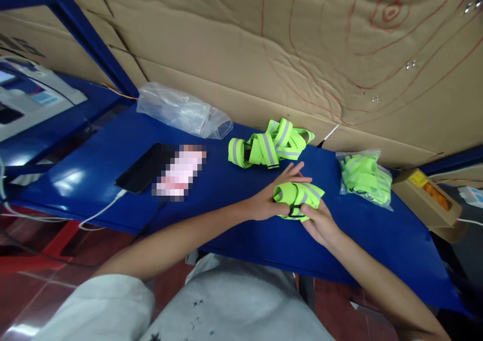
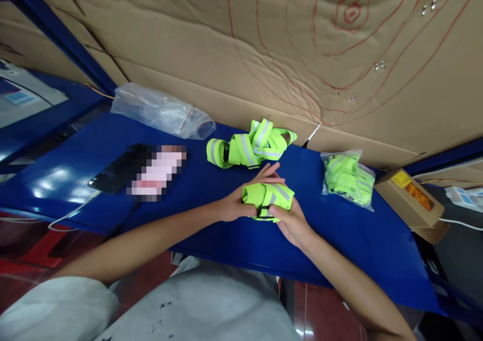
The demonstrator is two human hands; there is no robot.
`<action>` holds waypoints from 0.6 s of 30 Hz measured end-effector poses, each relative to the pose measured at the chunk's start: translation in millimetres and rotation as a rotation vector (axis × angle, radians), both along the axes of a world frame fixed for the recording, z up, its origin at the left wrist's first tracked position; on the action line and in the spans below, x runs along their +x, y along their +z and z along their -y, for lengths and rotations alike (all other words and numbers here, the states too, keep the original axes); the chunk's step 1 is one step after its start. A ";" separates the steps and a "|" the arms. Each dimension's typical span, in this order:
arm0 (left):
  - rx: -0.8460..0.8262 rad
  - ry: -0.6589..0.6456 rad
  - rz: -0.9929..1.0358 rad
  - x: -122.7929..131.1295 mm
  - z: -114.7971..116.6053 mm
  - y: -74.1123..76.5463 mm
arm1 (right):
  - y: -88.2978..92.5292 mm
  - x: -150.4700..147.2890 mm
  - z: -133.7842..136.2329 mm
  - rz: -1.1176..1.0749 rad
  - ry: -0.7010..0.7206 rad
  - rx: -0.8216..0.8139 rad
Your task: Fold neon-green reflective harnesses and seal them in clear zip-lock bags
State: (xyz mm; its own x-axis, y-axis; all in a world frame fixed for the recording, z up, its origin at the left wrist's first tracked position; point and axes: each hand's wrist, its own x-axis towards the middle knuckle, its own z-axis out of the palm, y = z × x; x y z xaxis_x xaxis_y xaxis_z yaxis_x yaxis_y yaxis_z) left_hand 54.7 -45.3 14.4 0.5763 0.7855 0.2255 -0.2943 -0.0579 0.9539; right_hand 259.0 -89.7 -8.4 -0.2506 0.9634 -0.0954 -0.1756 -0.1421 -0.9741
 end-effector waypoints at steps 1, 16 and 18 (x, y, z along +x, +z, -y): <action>0.053 0.000 -0.048 -2.0 -0.9 -0.5 | 3.0 0.6 -0.4 -0.008 0.000 0.002; 0.194 0.106 -0.222 -2.1 -11.0 -15.6 | 8.4 22.1 -31.6 0.027 -0.343 0.003; 0.269 0.179 -0.329 -3.0 -13.8 -16.8 | 5.4 30.1 -42.0 0.004 -0.475 0.019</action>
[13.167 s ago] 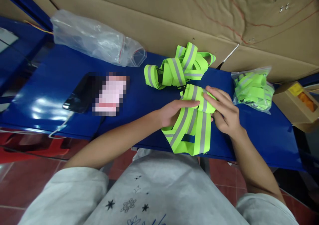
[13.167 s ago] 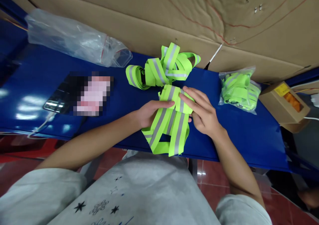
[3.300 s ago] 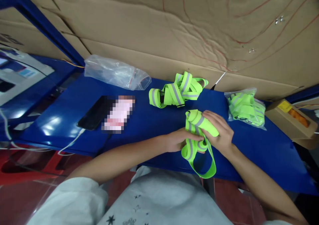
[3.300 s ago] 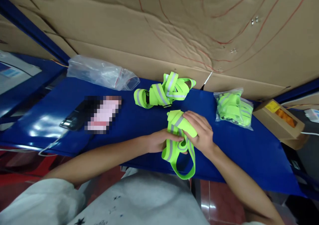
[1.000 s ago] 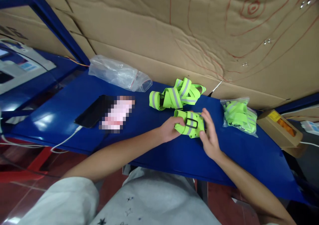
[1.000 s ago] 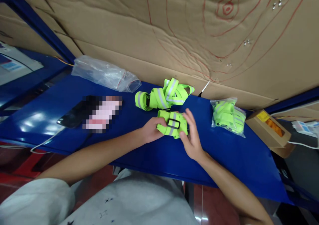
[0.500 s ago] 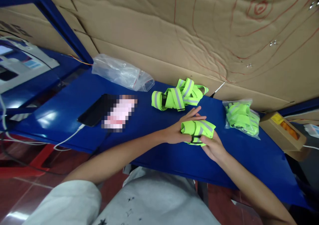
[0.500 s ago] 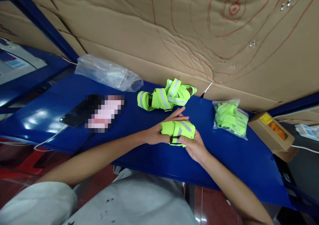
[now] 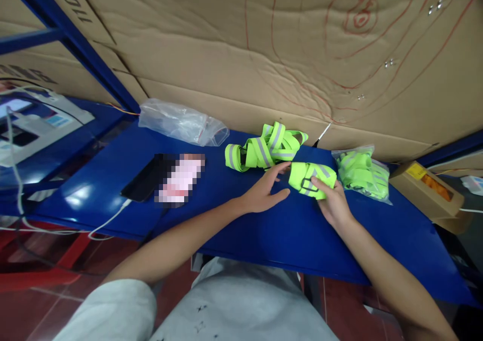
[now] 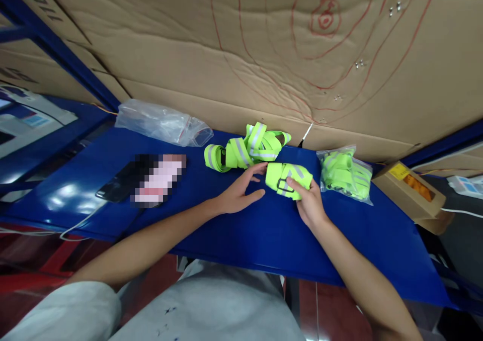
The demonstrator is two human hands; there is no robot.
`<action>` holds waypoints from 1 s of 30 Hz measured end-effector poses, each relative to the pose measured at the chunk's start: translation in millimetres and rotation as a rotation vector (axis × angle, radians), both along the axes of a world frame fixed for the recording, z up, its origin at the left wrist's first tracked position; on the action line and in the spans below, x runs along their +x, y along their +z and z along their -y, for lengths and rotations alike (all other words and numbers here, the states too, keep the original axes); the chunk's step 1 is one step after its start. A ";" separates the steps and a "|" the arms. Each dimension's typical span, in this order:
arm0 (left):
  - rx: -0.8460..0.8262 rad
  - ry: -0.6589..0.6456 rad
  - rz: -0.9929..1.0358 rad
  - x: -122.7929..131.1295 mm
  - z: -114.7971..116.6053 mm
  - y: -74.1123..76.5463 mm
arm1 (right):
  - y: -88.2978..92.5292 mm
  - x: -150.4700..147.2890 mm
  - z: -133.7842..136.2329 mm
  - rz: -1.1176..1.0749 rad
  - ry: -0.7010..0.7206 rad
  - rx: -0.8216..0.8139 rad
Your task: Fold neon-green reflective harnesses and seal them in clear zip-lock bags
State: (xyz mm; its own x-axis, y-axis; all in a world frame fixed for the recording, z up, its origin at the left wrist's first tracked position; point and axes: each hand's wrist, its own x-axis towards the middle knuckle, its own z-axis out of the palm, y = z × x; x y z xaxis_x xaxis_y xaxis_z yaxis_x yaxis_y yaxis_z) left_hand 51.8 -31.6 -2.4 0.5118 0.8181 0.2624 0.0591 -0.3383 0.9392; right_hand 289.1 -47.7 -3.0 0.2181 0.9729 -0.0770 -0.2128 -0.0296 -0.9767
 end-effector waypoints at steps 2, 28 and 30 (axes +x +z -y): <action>0.084 0.014 -0.145 0.3 -2.1 -4.0 | -4.4 6.9 -10.6 -0.019 -0.107 -0.002; 0.875 0.050 -0.782 -4.2 -6.8 8.3 | -25.5 -0.5 -14.1 0.017 -0.239 0.082; 0.960 0.142 -0.831 -25.7 -23.5 26.2 | -28.7 2.5 -15.0 0.045 -0.204 0.095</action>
State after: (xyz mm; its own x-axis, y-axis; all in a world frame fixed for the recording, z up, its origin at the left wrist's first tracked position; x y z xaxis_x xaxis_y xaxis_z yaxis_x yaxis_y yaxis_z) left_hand 26.1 -8.1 23.9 0.7296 0.5394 0.4205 0.5998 -0.8000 -0.0144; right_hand 291.6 -32.7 -31.7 0.4126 0.9105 0.0271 -0.1610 0.1021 -0.9817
